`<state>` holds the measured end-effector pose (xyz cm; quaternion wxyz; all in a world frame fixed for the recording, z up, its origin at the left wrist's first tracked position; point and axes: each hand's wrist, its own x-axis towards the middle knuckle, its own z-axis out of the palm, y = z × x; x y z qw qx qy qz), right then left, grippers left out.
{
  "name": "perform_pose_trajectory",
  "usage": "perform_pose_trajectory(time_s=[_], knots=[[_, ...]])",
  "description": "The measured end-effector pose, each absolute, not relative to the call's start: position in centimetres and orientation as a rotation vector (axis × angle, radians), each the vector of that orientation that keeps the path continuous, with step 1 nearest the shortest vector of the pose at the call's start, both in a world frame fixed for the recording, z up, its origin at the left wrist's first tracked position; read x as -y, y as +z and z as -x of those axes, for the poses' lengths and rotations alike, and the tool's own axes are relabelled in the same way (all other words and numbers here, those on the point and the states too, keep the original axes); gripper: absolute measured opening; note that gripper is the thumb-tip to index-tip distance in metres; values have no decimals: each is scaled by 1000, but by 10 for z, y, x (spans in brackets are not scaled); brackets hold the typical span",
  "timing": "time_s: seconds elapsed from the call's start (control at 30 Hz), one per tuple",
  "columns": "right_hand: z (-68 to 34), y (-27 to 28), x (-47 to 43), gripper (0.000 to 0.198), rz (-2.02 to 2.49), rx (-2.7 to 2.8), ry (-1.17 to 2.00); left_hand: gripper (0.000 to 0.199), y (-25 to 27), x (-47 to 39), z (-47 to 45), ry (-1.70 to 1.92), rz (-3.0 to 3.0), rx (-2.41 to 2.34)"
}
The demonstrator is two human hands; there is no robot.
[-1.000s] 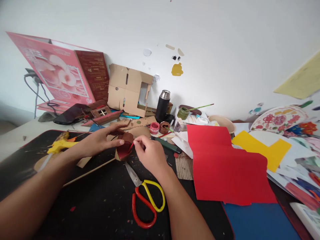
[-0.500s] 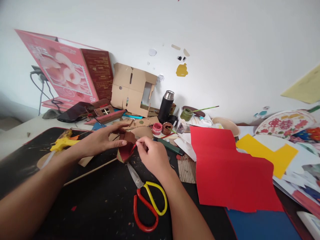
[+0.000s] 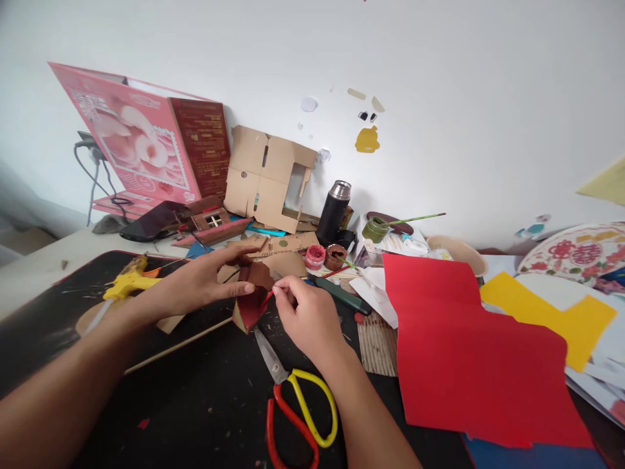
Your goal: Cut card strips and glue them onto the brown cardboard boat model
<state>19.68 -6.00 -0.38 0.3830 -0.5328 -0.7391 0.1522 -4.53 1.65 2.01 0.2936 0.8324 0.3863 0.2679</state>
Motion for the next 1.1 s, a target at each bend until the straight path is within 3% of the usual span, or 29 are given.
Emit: perform_pose_trajectory(time_s=[1.1], knots=[[-196,3,62,14,1406,1906,423,91,17,-21,47,627,-2120,-1051]])
